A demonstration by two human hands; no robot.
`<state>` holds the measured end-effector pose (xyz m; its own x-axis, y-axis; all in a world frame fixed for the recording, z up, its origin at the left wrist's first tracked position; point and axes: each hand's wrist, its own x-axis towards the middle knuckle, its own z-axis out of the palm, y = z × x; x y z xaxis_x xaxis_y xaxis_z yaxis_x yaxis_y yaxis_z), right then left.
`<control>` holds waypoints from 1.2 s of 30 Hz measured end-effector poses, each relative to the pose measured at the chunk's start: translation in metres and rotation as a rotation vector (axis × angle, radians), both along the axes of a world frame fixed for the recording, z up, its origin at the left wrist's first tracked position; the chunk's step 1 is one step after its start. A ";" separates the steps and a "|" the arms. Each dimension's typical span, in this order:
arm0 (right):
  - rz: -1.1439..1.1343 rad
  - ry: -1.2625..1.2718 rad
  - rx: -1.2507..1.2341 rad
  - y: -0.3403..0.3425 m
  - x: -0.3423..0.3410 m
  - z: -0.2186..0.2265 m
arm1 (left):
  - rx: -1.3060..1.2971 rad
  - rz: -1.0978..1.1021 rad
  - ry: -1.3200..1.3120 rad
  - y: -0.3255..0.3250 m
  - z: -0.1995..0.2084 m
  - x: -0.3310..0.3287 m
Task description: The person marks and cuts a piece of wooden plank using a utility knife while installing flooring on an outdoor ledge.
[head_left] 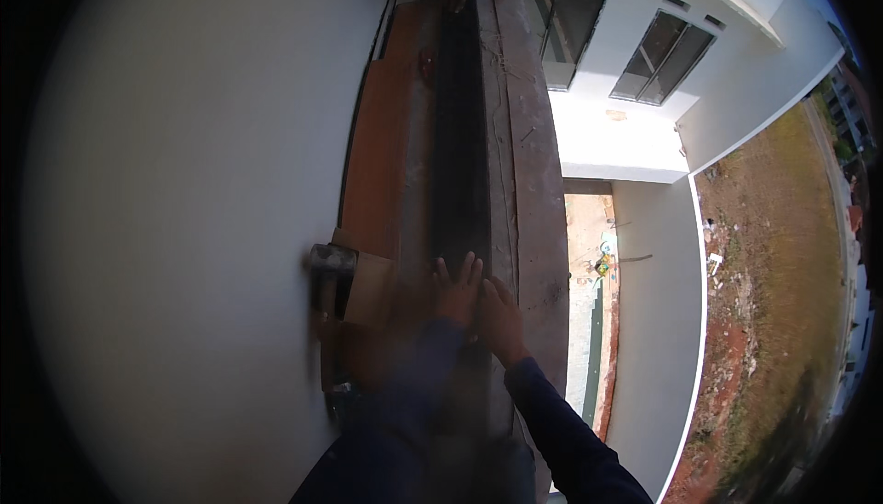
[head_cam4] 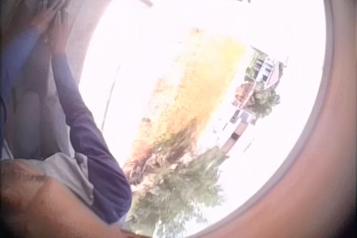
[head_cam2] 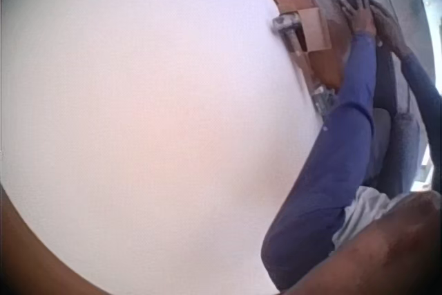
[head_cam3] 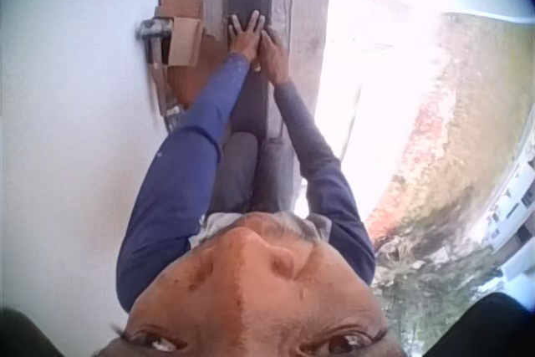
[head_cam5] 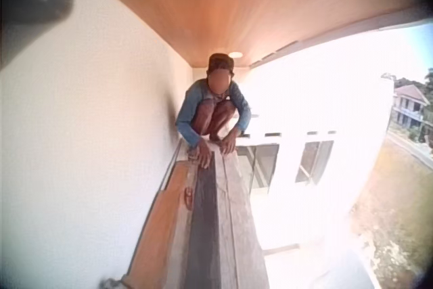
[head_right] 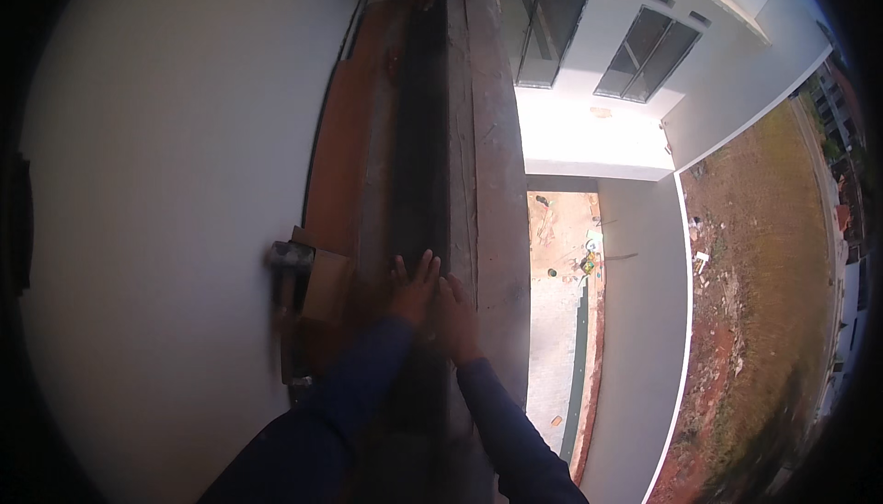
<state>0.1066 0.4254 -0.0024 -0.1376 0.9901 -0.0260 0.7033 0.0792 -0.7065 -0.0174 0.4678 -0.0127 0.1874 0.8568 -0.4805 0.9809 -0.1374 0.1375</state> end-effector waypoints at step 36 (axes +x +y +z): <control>0.092 -0.210 0.046 -0.017 -0.017 -0.058 | 0.021 0.041 -0.018 0.006 -0.012 -0.001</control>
<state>0.0893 0.4083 -0.0605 -0.2240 0.9744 -0.0186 0.8228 0.1789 -0.5395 -0.0188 0.4737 -0.0246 0.1600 0.8738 -0.4591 0.9832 -0.0998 0.1527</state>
